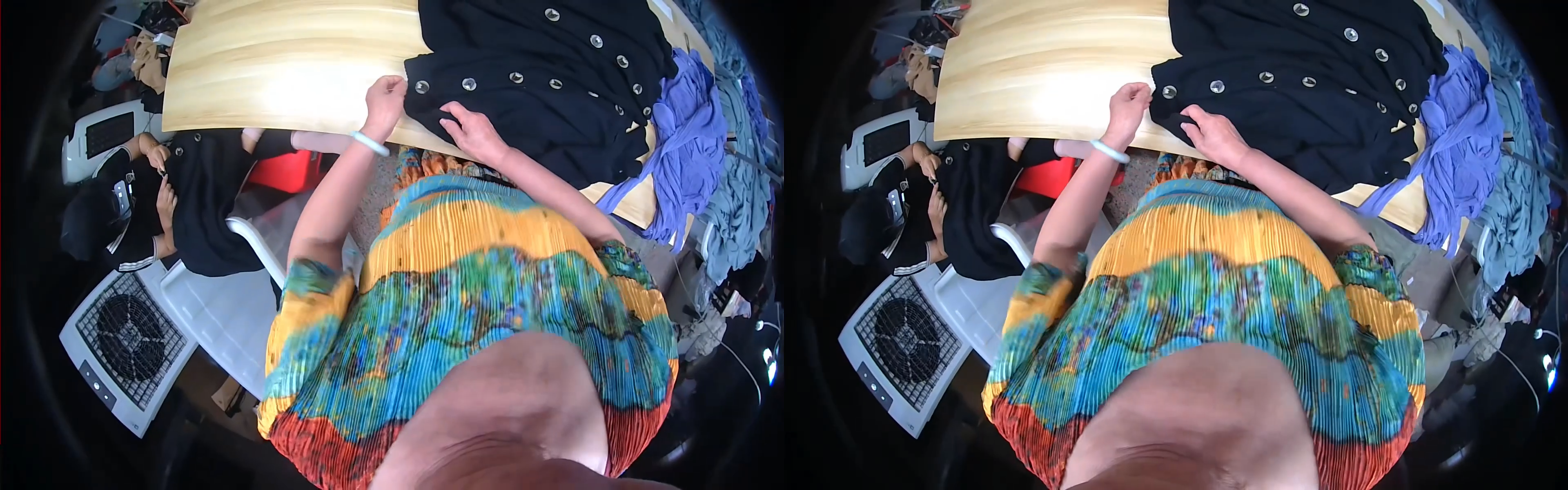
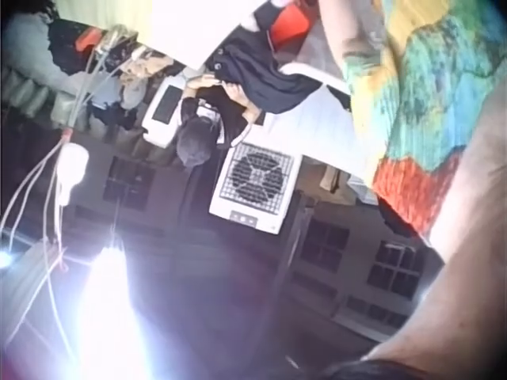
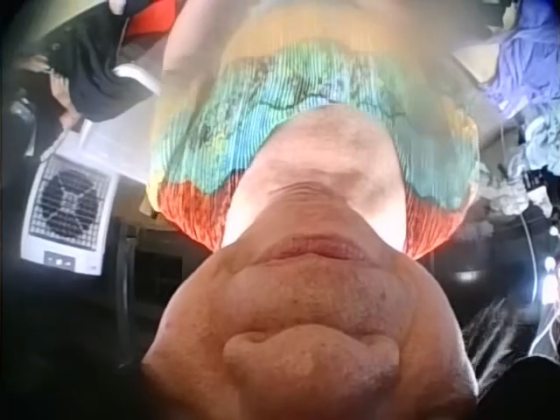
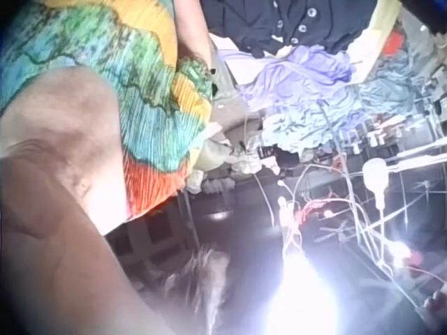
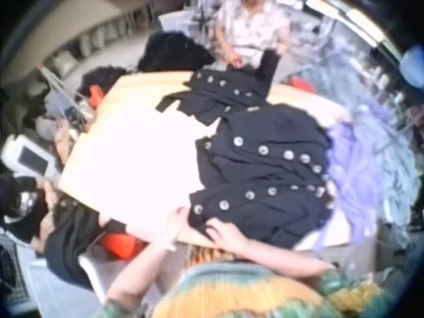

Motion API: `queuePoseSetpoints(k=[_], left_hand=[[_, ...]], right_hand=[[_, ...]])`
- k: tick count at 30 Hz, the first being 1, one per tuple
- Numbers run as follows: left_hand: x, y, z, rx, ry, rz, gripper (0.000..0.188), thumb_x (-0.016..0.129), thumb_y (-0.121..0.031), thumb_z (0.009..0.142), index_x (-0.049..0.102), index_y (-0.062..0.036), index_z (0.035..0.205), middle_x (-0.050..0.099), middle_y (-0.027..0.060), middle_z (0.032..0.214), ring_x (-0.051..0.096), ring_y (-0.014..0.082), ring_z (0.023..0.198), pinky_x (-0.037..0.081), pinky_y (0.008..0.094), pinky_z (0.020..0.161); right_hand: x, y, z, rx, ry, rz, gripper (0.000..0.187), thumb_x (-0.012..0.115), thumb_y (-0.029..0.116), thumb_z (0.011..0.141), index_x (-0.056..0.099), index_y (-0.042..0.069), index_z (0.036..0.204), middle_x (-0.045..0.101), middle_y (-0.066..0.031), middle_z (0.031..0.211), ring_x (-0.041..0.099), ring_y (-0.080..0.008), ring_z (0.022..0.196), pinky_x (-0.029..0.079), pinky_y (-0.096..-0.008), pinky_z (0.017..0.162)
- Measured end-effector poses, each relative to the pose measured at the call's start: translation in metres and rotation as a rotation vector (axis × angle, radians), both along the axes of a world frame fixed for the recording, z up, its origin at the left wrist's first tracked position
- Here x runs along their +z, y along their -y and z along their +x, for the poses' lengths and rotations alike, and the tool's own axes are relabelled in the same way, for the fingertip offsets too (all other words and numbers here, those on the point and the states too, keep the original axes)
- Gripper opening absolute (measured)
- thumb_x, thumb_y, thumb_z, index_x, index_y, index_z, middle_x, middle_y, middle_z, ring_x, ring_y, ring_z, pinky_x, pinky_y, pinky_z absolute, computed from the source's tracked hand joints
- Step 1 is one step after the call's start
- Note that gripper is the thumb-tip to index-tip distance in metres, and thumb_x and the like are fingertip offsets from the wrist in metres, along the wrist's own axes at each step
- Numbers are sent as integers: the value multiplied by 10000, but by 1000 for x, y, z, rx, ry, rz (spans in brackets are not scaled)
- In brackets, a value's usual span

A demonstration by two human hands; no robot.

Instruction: Attaching or inspecting metal eyelets on black fabric garments in a factory setting.

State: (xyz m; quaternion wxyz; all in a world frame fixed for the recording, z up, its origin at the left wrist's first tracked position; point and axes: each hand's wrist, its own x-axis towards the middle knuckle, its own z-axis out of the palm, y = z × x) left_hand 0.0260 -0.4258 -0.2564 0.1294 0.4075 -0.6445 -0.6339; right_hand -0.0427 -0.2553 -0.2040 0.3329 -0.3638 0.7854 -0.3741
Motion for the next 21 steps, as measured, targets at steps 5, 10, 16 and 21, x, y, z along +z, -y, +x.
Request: queuePoseSetpoints(k=[5,10,16,21], left_hand=[[-33,9,-18,-209,220,347,202,624,-210,741,560,-38,658,523,40,556,484,135,473,390,252,441],[-3,-3,-28,-311,233,246,213,591,-261,778,565,-58,719,530,12,581,476,88,482,368,233,421],[42,-22,-45,-304,-96,451,196,562,-129,821,497,-85,641,497,-33,630,434,34,577,348,188,512],[40,-28,-53,-279,-49,382,270,554,-160,833,475,-91,584,441,-50,558,390,34,510,318,202,450]], right_hand=[[-6,2,-6,52,-172,-106,151,519,148,778,519,50,893,572,-175,788,559,-356,735,459,-409,651],[4,7,-19,-21,-168,28,162,499,154,719,566,69,839,583,-167,731,575,-335,696,468,-421,645],[27,13,-44,-177,-257,-46,167,532,195,737,537,39,797,588,-176,717,579,-341,711,463,-427,654],[27,10,-51,-265,-234,0,232,576,214,726,532,38,870,595,-169,714,586,-333,733,461,-407,679]])
